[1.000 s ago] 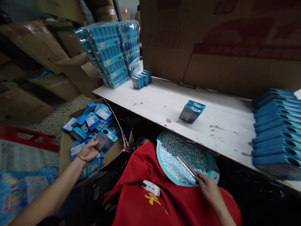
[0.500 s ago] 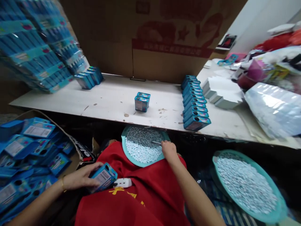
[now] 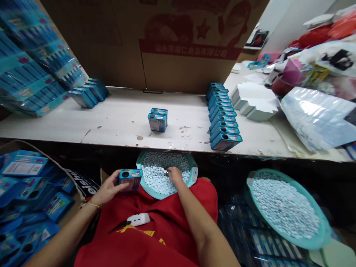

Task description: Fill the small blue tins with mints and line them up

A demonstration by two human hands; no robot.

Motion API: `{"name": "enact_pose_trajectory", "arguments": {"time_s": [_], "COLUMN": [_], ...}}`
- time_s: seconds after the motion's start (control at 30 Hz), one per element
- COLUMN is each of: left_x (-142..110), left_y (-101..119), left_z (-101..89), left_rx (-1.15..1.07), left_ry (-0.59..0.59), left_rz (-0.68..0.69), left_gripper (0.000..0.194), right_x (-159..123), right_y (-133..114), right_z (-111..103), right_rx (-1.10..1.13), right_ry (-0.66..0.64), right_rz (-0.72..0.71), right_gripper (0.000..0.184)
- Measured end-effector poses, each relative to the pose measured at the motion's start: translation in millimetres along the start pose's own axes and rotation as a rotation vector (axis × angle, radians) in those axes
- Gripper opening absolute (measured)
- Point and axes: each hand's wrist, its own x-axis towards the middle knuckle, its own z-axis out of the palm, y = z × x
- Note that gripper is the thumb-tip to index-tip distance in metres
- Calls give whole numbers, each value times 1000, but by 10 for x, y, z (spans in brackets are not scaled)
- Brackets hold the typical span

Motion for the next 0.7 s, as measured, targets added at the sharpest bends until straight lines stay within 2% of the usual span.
{"name": "enact_pose_trajectory", "arguments": {"time_s": [0.1,0.23,0.4,0.53,0.7], "left_x": [158,340,510,551,542], "left_y": [-61,-112,-105,-96,-154], "left_z": [87,229,519,691,721], "left_rx": [108,236,307,355,370], "left_ry": [93,162,105,90,90], "left_rz": [84,117,187,222,248], "left_gripper": [43,41,38,36,34], "right_x": [-76,-268,-447,-523,-645], "right_y": [63,-21,-333,-620,-925], "right_z": [-253,-743,-1249,-1402,-1483], "right_rx": [55,109,23,-224,-538], "right_ry": [-5,-9,-87,-115,-105], "right_rz": [-21,-99,-225,-261,-247], "right_gripper": [32,32,31,30,31]}}
